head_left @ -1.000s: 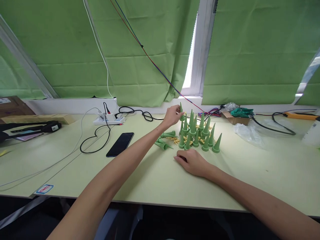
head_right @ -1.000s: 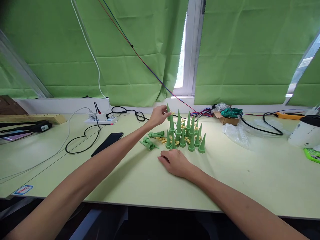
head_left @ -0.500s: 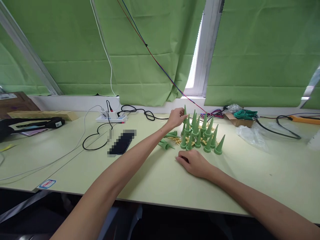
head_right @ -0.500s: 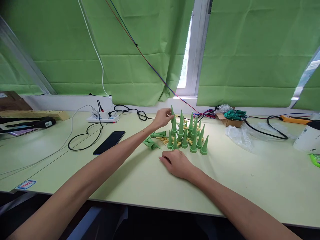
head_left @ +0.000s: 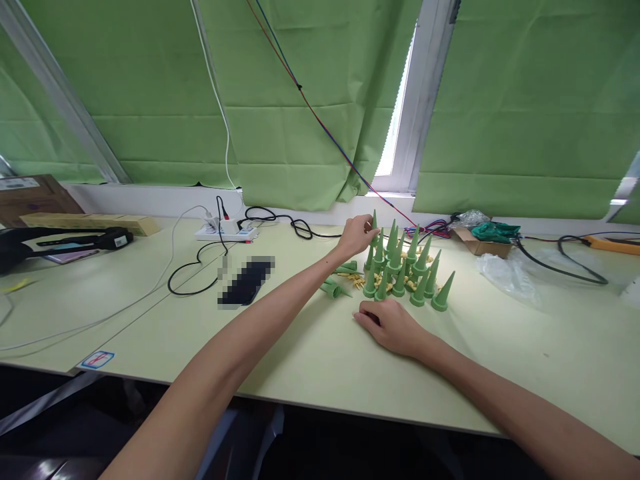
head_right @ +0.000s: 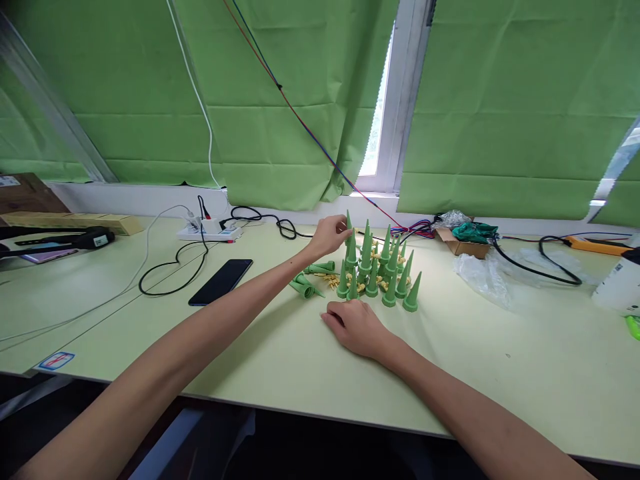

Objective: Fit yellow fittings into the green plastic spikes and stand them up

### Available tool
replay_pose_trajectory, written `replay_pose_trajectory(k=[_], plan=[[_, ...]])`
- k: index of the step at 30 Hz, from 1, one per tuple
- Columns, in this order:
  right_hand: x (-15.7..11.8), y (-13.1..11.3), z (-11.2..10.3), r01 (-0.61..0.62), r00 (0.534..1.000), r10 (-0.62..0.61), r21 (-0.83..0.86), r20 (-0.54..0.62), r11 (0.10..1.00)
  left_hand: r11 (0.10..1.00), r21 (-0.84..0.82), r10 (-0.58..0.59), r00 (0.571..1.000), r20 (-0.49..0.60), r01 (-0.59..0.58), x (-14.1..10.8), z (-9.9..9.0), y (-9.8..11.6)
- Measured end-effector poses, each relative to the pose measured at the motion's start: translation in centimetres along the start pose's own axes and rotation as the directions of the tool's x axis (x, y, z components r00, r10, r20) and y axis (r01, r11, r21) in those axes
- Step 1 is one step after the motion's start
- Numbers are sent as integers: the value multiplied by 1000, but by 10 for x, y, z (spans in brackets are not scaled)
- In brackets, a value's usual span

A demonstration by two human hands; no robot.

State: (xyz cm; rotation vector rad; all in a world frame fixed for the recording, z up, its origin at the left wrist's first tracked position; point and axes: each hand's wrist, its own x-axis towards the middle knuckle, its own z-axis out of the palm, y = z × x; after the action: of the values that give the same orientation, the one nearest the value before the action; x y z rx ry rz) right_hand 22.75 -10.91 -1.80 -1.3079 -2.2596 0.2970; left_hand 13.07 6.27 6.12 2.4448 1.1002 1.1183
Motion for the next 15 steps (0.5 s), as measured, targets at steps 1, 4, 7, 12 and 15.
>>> replay_pose_trajectory(k=[1,4,7,12,15], plan=[[0,0,0,1,1000,-1,-3,0,1000,1000,5,-4,1000,17,4,0,1,-1],[0,1,0,0,1000,0,-9,9,1000,1000,20,-18,997,71,17,-3,3,-3],[0,0,0,-5,1000,5,-9,18,1000,999,28,-32,995,96,29,-6,4,-5],[0,-1,-1,-15,1000,15,-9,23,1000,998,35,-46,994,99,43,-10,3,-6],[0,0,0,-11,1000,11,-10,21,1000,998,34,-57,993,106,54,-12,2,-4]])
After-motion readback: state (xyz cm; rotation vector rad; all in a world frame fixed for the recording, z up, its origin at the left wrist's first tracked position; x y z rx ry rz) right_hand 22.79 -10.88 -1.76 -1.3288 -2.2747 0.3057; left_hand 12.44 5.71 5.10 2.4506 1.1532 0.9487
